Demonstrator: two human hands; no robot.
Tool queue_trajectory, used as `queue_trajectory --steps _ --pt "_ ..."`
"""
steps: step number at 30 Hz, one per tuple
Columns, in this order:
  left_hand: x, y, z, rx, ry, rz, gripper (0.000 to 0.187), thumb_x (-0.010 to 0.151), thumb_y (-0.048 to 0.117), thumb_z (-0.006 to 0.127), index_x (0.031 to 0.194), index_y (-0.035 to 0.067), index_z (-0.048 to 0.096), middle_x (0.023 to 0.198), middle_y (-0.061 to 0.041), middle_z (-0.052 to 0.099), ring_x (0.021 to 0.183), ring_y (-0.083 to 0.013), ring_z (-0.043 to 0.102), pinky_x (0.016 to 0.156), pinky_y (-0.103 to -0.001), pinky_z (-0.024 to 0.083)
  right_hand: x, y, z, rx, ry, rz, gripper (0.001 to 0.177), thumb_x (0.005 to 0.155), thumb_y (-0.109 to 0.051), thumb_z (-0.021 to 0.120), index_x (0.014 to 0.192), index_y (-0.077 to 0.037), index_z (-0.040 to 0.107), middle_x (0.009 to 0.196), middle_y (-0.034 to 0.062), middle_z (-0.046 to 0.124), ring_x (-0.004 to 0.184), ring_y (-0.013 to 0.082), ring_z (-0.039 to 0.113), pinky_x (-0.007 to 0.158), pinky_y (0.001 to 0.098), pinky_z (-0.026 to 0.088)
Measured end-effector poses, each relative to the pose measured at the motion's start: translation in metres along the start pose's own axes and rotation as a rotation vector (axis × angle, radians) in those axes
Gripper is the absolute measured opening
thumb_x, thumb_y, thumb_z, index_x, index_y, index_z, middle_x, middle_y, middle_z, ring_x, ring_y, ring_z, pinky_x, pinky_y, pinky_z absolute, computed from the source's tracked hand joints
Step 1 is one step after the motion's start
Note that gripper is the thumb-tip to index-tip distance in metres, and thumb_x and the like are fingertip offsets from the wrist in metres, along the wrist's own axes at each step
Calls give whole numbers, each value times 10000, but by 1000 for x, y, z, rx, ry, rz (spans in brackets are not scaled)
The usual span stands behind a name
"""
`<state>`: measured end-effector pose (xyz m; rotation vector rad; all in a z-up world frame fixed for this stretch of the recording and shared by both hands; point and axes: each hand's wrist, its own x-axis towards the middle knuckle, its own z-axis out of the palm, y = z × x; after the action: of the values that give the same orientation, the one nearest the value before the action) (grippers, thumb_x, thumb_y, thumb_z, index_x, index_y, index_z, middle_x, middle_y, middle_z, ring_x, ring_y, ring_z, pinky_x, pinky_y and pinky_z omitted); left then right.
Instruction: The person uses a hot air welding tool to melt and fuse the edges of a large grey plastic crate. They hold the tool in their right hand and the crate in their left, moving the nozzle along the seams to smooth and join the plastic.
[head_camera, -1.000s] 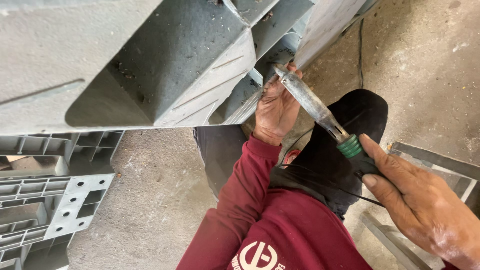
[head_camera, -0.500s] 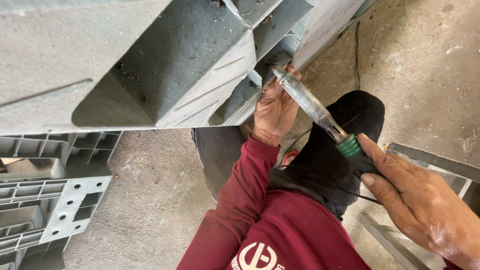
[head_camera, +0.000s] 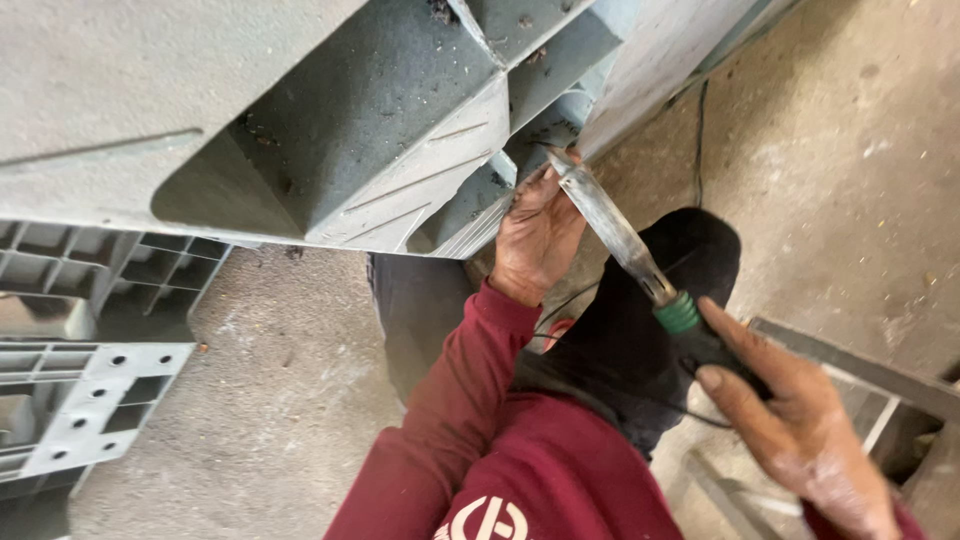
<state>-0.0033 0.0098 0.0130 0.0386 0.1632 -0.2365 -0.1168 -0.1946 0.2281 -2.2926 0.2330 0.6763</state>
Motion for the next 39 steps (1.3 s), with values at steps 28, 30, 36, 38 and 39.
queue_trajectory --steps 28,30,36,38,39 --pt "-15 -8 6 58 82 56 241 1050 224 698 1268 122 689 1290 9 661 1200 -204 583 1122 -483 455 41 36 -4 36 74 -387 560 844 -83 745 1381 14 617 1000 158 758 764 142 709 638 267 559" --pt "-13 -6 4 45 89 43 258 1026 228 706 1261 121 691 1276 10 663 1201 -204 586 1119 -490 460 42 33 -4 22 64 -393 561 855 -90 738 1388 24 603 1032 163 759 796 149 729 647 258 571" --pt "-15 -4 4 50 107 32 279 1039 233 708 1287 108 681 1304 7 651 1218 -197 588 1117 -445 450 36 18 -14 -78 -38 -196 608 915 -131 713 1499 -15 593 935 154 725 746 216 706 628 338 581" --pt "-13 -4 5 44 89 40 279 1044 226 709 1293 105 674 1308 4 647 1215 -195 587 1115 -453 457 34 9 -15 -54 -46 -251 589 908 -133 668 1470 -2 550 993 177 756 807 219 758 668 355 597" --pt "-14 -4 5 40 84 45 280 1046 223 709 1296 103 671 1310 2 645 1214 -195 587 1113 -457 460 32 4 -15 -44 -54 -278 579 905 -134 645 1455 5 528 1023 189 772 838 221 784 688 364 605"
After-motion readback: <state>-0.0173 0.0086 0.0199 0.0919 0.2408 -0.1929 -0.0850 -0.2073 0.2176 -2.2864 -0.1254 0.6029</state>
